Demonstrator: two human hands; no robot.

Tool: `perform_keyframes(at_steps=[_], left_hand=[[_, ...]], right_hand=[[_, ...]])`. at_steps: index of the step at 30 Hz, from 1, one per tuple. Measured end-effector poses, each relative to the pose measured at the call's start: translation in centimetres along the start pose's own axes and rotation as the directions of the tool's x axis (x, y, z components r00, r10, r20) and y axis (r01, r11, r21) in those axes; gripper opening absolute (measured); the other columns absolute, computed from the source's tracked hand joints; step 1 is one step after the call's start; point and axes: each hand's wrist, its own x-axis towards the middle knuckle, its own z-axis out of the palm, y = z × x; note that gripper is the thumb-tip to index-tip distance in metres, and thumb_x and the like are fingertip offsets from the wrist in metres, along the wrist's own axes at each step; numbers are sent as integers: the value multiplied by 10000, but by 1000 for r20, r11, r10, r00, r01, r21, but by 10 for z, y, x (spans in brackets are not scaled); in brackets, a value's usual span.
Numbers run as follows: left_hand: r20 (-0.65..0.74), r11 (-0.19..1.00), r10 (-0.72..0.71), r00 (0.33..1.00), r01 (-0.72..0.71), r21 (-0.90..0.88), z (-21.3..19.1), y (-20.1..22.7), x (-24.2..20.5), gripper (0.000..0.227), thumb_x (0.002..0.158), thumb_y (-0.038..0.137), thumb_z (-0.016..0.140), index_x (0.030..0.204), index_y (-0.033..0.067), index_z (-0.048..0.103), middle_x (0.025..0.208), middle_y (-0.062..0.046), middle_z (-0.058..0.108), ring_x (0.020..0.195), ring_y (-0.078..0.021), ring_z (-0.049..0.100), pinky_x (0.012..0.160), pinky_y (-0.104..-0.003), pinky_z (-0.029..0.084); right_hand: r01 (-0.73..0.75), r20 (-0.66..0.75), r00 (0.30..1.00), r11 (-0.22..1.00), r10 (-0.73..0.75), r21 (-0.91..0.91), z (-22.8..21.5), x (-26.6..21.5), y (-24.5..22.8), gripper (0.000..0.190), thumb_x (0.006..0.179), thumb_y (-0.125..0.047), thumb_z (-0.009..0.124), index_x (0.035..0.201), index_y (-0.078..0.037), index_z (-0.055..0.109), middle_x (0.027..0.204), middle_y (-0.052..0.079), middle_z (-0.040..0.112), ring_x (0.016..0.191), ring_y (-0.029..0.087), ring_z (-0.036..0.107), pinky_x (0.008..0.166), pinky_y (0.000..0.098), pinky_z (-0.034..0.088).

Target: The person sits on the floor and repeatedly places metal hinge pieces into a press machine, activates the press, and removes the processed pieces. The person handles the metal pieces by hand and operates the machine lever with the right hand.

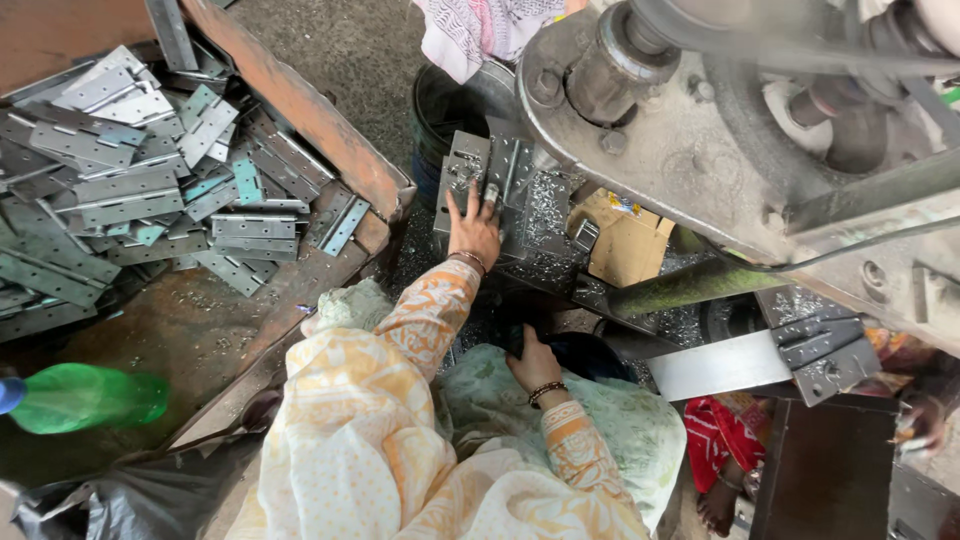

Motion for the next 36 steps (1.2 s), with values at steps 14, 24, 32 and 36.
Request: perform_keyframes(at_steps=[14, 24, 32, 36], left_hand=[[-34, 999, -25, 999, 24, -25, 6, -10, 26, 525, 1057, 432, 375, 1524, 213, 473, 1640, 4, 324, 1571, -385, -12, 1165, -770, 15], [-347, 885, -286, 893, 108, -452, -46, -71, -19, 454, 943, 421, 615, 1315, 169, 680, 1400, -64, 621, 1397, -353, 433, 1105, -594, 404], [-21, 762, -523, 852, 456, -459, 50, -230, -71, 298, 929, 312, 627, 1175, 191, 745, 1225, -96, 719, 1189, -328, 643, 964, -498, 549], [171, 744, -539, 825, 561, -364, 109, -236, -73, 296, 920, 288, 634, 1170, 168, 739, 1211, -114, 716, 1165, -340, 648, 945, -499, 555]], right_hand=[[-33, -98, 994, 997, 39, 66, 81, 6, 17, 867, 799, -274, 786, 1534, -184, 336, 963, 283, 720, 891, 498, 691, 775, 585, 561], [57, -29, 998, 998, -58, -9, -2, 9, 9, 734, 799, -318, 771, 1438, -131, 463, 998, 316, 707, 946, 500, 690, 823, 559, 566], [73, 67, 995, 994, -68, -82, -46, 10, -18, 708, 805, -327, 771, 1428, -126, 502, 1080, 303, 715, 1026, 474, 689, 893, 531, 557], [147, 31, 989, 986, -145, -83, -46, 10, -13, 765, 775, -322, 798, 1423, -73, 477, 1108, 320, 695, 1024, 478, 683, 889, 519, 556]])
